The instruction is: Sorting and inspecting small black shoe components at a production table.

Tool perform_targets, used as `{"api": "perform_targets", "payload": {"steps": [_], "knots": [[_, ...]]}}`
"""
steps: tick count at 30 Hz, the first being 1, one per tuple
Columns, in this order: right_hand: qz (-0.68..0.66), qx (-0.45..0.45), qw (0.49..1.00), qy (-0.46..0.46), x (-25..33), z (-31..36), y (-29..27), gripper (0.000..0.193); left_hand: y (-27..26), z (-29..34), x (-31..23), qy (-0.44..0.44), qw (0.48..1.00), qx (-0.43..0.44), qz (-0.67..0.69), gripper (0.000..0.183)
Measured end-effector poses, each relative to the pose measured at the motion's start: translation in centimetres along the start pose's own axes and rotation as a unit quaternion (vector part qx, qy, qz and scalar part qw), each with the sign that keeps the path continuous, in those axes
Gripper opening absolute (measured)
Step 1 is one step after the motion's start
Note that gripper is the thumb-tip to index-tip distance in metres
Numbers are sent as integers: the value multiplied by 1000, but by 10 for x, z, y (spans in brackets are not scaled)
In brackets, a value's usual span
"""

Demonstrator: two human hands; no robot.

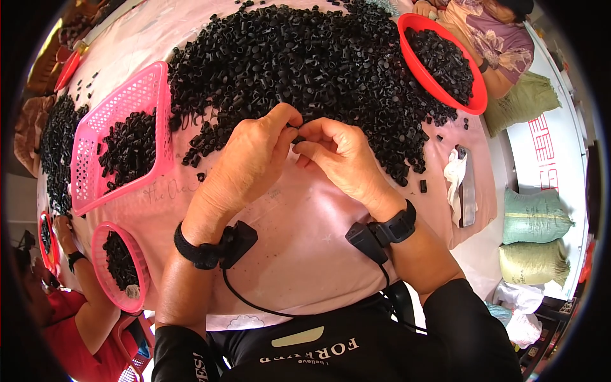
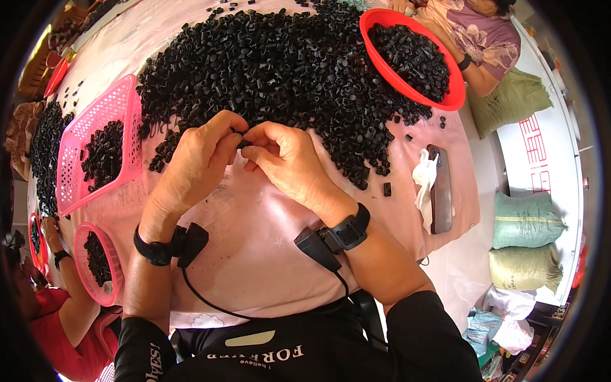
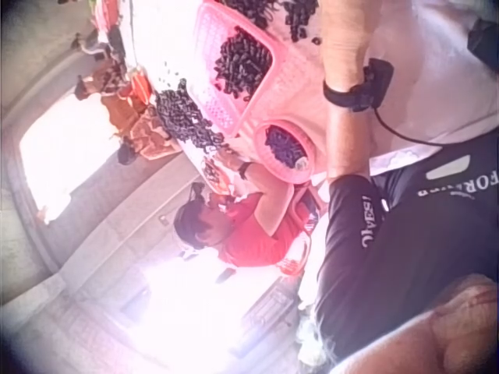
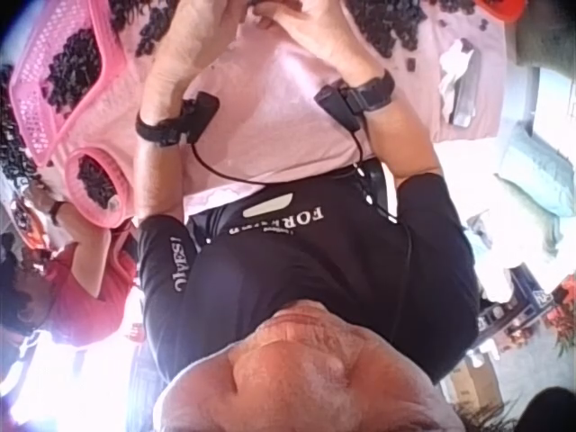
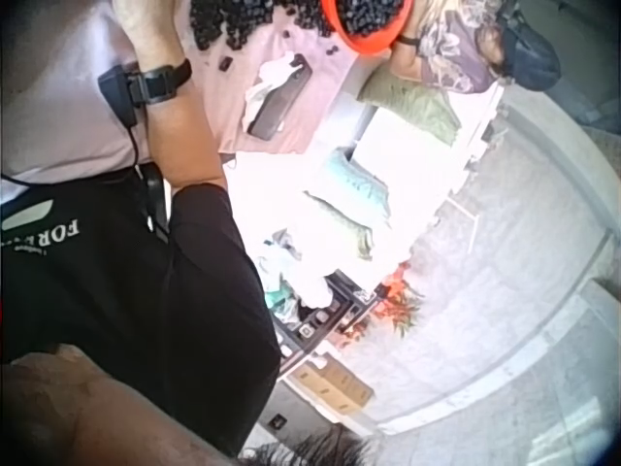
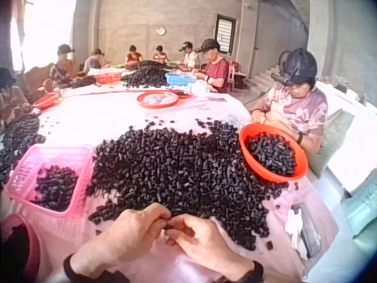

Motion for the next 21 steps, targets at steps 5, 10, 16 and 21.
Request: {"api": "perform_targets", "payload": {"steps": [5, 10, 16, 21], "knots": [[-5, -8, 1000, 4, -2, -2, 0, 15, -6, 0, -5, -21, 999, -26, -10, 8], [-18, -16, 1000, -3, -4, -5, 0, 14, -5, 0, 3, 8, 999, -11, 37, 11], [-24, -70, 997, -23, 1, -4, -7, 11, -19, 0, 13, -25, 998, -20, -47, 13], [-82, -135, 986, -62, 2, -2, -12, 14, -12, 5, 21, 14, 996, 18, -89, 14]]}}
Point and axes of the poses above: each hand's wrist, its own z-axis away from the middle knuckle, its own y-axis out of the palm, x = y × z, the point moved 2 cm from there along -z, towards the middle knuckle, and after that the axes turned 8 degrees about y, right-handed, at the moved point
